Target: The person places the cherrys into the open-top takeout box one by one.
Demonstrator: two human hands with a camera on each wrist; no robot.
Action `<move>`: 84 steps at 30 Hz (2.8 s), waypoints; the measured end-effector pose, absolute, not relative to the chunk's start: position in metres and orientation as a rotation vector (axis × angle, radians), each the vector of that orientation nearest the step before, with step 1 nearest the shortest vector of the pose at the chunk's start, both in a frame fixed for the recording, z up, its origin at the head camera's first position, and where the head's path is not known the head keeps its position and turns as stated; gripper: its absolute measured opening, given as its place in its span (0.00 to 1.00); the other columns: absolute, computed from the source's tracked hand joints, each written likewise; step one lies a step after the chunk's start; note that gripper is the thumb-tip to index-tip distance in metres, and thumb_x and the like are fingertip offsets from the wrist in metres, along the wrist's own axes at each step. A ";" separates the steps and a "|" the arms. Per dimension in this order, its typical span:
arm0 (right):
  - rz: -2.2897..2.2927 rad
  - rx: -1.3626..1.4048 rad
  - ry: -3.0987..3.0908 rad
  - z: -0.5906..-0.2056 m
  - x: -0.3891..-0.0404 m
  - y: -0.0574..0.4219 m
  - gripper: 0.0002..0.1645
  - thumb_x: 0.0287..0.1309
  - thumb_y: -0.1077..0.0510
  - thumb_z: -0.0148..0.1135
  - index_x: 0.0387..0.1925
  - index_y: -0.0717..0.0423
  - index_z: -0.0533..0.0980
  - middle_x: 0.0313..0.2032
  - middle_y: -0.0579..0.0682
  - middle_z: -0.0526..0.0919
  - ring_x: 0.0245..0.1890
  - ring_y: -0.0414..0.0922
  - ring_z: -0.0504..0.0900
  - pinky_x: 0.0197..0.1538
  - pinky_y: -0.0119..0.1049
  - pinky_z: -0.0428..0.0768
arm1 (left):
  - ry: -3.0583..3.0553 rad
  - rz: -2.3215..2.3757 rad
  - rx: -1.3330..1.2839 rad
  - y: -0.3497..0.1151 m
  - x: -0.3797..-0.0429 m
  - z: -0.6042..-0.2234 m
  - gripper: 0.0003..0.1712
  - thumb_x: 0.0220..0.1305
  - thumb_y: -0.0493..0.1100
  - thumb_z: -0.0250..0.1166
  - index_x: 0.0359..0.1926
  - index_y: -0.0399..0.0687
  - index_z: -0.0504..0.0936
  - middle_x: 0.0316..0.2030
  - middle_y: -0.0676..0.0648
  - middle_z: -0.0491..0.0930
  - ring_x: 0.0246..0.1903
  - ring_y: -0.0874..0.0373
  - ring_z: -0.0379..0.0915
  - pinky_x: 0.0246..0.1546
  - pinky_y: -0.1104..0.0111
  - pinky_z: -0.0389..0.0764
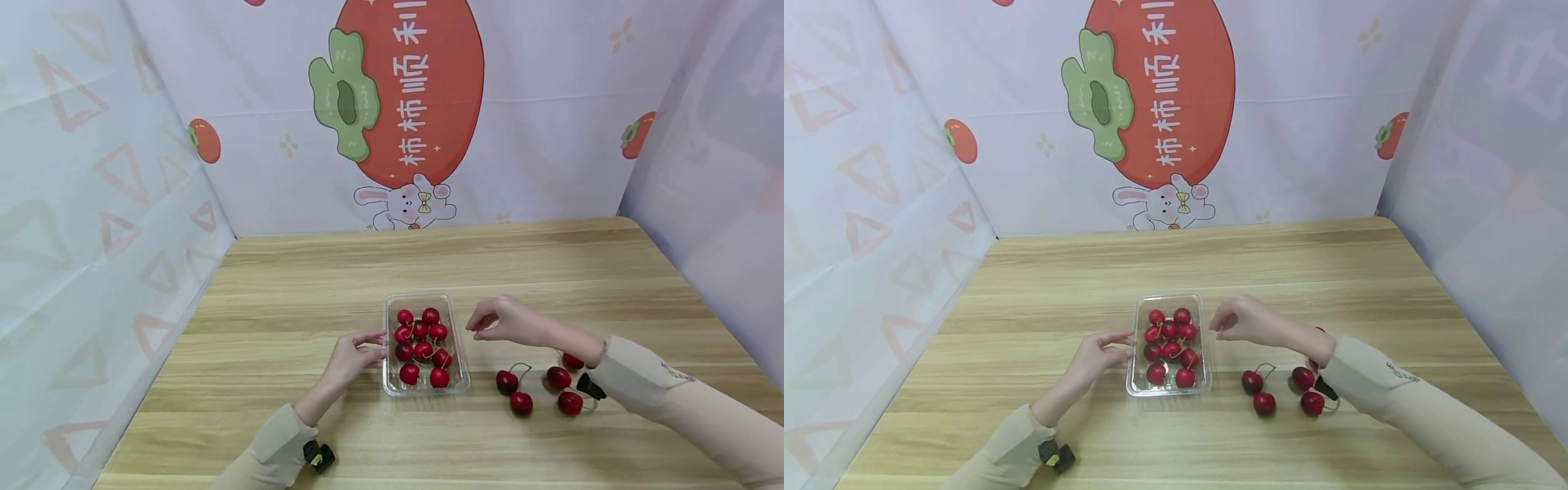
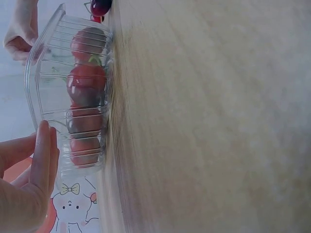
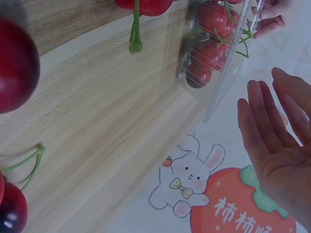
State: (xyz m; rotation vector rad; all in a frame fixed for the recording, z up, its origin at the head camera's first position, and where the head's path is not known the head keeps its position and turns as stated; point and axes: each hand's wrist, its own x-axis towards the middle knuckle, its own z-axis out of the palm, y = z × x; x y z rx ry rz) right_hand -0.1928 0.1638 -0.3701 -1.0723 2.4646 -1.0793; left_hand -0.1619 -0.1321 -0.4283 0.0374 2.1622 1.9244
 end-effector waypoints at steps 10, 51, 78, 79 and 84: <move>-1.044 -1.034 2.486 -0.371 -0.185 0.180 0.06 0.48 0.66 0.62 0.31 0.59 0.79 0.30 0.46 0.80 0.32 0.37 0.79 0.37 0.27 0.82 | 2.164 1.927 0.028 -0.132 -0.161 -0.428 0.23 0.51 0.26 0.60 0.51 0.26 0.71 0.40 0.34 0.76 0.24 0.61 0.77 0.37 0.55 0.82; -0.936 -0.994 2.510 -0.393 -0.156 0.228 0.08 0.45 0.61 0.65 0.32 0.55 0.80 0.33 0.45 0.78 0.34 0.40 0.78 0.37 0.35 0.83 | 2.170 1.905 0.019 -0.133 -0.163 -0.430 0.22 0.50 0.27 0.61 0.50 0.27 0.72 0.39 0.37 0.77 0.25 0.60 0.78 0.37 0.57 0.82; -0.902 -0.925 2.496 -0.410 -0.155 0.231 0.08 0.44 0.67 0.64 0.31 0.56 0.80 0.31 0.43 0.79 0.31 0.36 0.77 0.34 0.30 0.82 | 2.168 1.914 0.024 -0.132 -0.162 -0.428 0.23 0.50 0.27 0.61 0.51 0.26 0.71 0.41 0.33 0.76 0.26 0.58 0.78 0.33 0.63 0.84; -0.899 -0.930 2.503 -0.410 -0.155 0.230 0.08 0.44 0.67 0.64 0.31 0.56 0.80 0.30 0.43 0.79 0.31 0.36 0.76 0.34 0.30 0.82 | 2.169 1.913 0.027 -0.132 -0.162 -0.429 0.23 0.50 0.27 0.61 0.50 0.26 0.71 0.41 0.32 0.76 0.26 0.58 0.78 0.33 0.63 0.84; -0.890 -0.963 2.522 -0.412 -0.156 0.230 0.06 0.44 0.66 0.65 0.29 0.56 0.80 0.28 0.42 0.80 0.31 0.36 0.76 0.33 0.29 0.81 | 2.167 1.906 0.036 -0.133 -0.162 -0.430 0.23 0.50 0.27 0.61 0.51 0.27 0.71 0.41 0.33 0.76 0.25 0.59 0.78 0.34 0.62 0.83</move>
